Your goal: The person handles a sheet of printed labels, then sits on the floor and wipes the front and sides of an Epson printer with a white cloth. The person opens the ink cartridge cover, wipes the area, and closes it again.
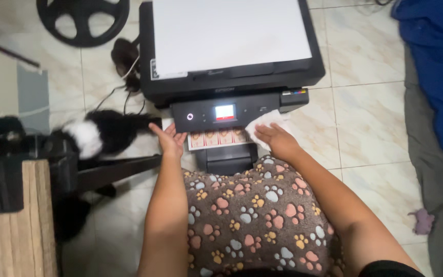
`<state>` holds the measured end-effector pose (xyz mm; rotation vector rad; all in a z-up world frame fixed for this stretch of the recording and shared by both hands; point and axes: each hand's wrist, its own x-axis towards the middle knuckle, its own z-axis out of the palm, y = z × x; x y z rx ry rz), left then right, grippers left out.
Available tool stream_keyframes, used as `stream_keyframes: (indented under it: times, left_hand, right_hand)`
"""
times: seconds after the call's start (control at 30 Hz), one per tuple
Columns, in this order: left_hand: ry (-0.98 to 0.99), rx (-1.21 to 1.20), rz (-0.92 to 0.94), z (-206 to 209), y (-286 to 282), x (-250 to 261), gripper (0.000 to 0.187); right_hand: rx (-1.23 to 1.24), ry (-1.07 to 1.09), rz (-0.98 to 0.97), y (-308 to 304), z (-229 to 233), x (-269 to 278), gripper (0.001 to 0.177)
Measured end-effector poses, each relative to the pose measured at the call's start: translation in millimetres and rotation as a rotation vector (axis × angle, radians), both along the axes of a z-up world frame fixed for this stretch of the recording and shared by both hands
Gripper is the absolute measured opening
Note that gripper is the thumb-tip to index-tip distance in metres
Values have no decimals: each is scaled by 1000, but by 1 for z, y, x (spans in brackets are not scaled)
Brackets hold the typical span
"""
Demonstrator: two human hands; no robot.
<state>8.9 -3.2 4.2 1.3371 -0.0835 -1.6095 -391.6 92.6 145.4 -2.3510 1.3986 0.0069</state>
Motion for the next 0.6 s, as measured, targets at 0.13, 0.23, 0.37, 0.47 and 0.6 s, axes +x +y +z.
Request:
stream_keyframes:
  times: [0.13,0.23,0.37,0.47,0.6]
  left_hand:
    - [-212,-21,168,19,-4,-20,102]
    - [-550,-237,189,52,3,-53,66]
    - [-334,-493,-134,118,35,-140,47]
    - [192,-8,-370,164,56,-202,42]
    - [463,85,-522,179,59,-241,47]
  right_hand:
    - [103,-344,-429,13,5,-22,56]
    - [178,-639,-617,22,10,-51,40]
    - [197,-945,-691,23,26,-74,33]
    - [139,-1043,-552,20,50,-66,32]
    - [6,-887,-243,13,70,-49,38]
